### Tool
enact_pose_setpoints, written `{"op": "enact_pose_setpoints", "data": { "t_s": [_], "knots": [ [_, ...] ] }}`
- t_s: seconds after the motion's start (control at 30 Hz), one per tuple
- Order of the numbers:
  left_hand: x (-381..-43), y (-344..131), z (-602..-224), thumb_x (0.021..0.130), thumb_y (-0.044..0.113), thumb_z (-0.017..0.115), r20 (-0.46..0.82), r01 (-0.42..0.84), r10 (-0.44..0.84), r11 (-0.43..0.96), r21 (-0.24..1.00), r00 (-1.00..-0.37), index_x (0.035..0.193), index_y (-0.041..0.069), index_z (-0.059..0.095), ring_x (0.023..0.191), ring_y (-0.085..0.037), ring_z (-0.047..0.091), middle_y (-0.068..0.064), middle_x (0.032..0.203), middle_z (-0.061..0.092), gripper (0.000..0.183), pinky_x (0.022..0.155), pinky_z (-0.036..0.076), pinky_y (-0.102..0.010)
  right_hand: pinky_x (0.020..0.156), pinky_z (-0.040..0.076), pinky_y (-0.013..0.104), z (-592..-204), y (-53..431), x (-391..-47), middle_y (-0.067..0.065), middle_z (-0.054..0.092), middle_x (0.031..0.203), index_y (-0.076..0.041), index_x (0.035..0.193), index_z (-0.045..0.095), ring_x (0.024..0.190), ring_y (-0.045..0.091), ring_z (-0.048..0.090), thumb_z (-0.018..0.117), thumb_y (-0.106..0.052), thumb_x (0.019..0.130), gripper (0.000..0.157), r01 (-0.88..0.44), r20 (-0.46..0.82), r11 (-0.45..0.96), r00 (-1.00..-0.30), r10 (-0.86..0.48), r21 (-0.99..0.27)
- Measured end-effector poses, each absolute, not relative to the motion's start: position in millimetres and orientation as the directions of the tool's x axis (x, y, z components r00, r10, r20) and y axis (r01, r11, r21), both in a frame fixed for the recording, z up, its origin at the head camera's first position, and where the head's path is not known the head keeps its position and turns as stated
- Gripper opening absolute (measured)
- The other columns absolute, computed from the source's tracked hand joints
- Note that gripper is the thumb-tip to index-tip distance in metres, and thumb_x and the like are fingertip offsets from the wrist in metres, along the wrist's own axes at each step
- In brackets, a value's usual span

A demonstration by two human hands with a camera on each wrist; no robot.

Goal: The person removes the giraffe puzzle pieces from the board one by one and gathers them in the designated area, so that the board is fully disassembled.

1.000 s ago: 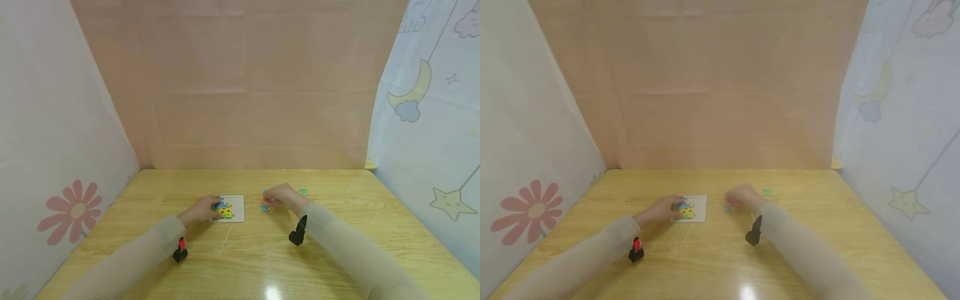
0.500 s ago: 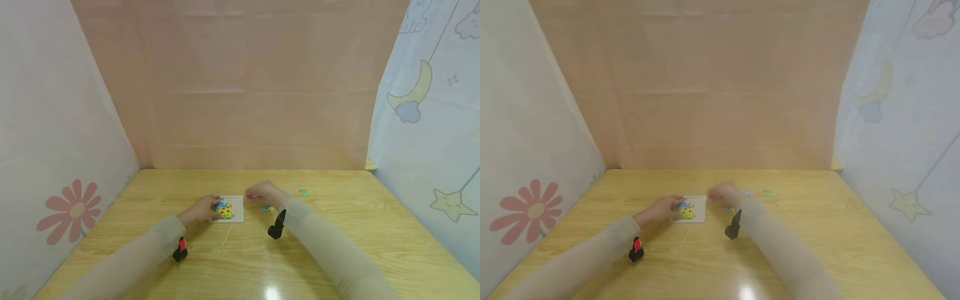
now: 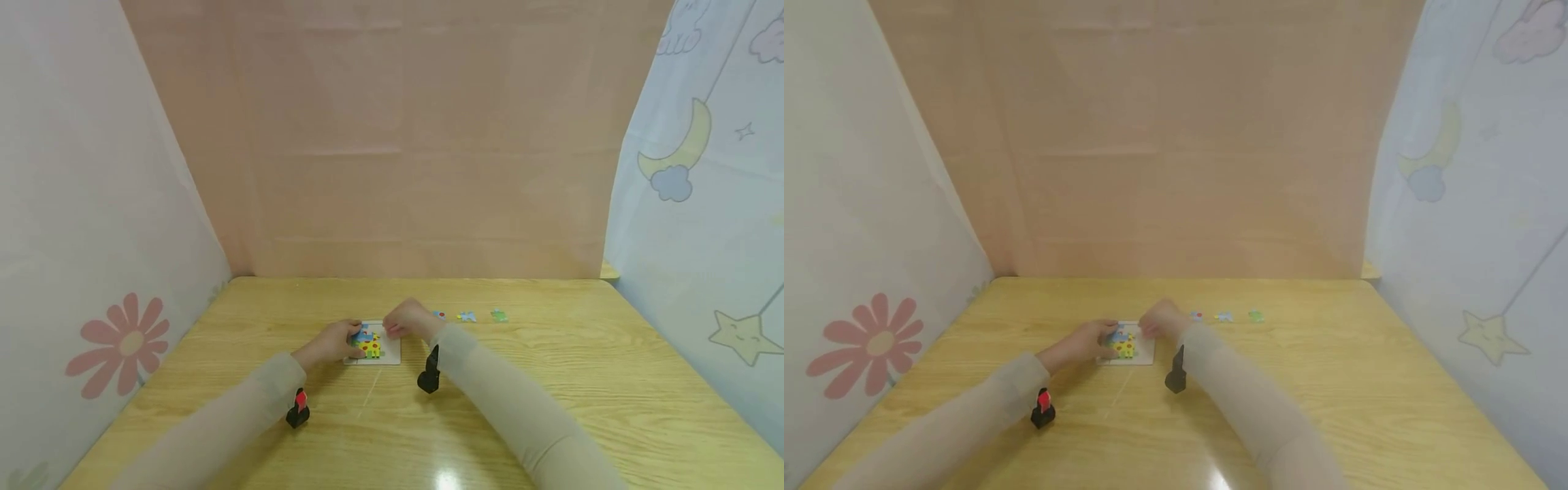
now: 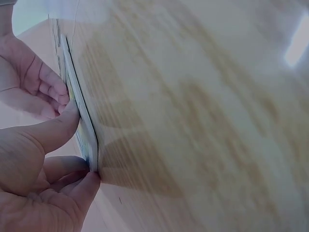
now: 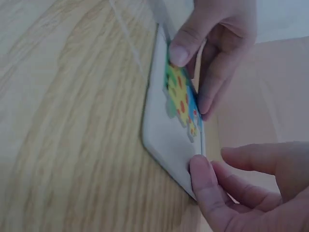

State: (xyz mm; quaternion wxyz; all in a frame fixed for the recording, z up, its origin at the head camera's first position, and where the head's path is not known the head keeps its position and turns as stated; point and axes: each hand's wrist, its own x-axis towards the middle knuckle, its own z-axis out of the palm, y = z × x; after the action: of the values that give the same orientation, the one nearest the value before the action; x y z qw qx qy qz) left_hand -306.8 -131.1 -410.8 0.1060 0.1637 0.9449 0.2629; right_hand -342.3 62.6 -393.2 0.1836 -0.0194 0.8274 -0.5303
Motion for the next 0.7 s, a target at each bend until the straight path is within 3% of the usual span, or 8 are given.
{"op": "enact_pose_setpoints", "data": {
  "t_s": [0.2, 0.43, 0.7],
  "knots": [
    [-306, -130, -410, 0.085, 0.016, 0.074, -0.112, 0.254, 0.370, 0.798, 0.546, -0.922, 0.141, -0.007, 0.043, 0.141, -0.038, 0.034, -0.018, 0.151, 0.039, 0.068, 0.116, 0.029, -0.049, 0.065, 0.058, 0.025, -398, 53, -340, 0.010, 0.069, 0.080, 0.004, 0.097, 0.073, 0.063, 0.013, 0.061, 0.067, -0.001, 0.087, 0.013, 0.050, -0.230, 0.558, -0.939, -0.257, -0.828],
    [-305, -131, -408, 0.087, 0.017, 0.073, -0.127, 0.241, 0.357, 0.813, 0.530, -0.926, 0.142, -0.006, 0.042, 0.142, -0.037, 0.033, -0.017, 0.152, 0.038, 0.067, 0.115, 0.030, -0.049, 0.063, 0.058, 0.025, -400, 49, -335, 0.008, 0.070, 0.097, 0.000, 0.093, 0.074, 0.064, 0.014, 0.064, 0.075, -0.001, 0.079, 0.013, 0.001, -0.197, 0.563, -0.938, -0.287, -0.826],
    [-304, -130, -408, 0.086, 0.017, 0.073, -0.114, 0.259, 0.370, 0.808, 0.529, -0.922, 0.141, -0.006, 0.044, 0.141, -0.036, 0.035, -0.017, 0.151, 0.040, 0.066, 0.114, 0.032, -0.048, 0.063, 0.058, 0.025, -402, 48, -333, 0.009, 0.069, 0.097, 0.001, 0.090, 0.074, 0.065, 0.015, 0.063, 0.074, 0.000, 0.081, 0.010, 0.014, -0.187, 0.546, -0.946, -0.263, -0.838]
  ]
}}
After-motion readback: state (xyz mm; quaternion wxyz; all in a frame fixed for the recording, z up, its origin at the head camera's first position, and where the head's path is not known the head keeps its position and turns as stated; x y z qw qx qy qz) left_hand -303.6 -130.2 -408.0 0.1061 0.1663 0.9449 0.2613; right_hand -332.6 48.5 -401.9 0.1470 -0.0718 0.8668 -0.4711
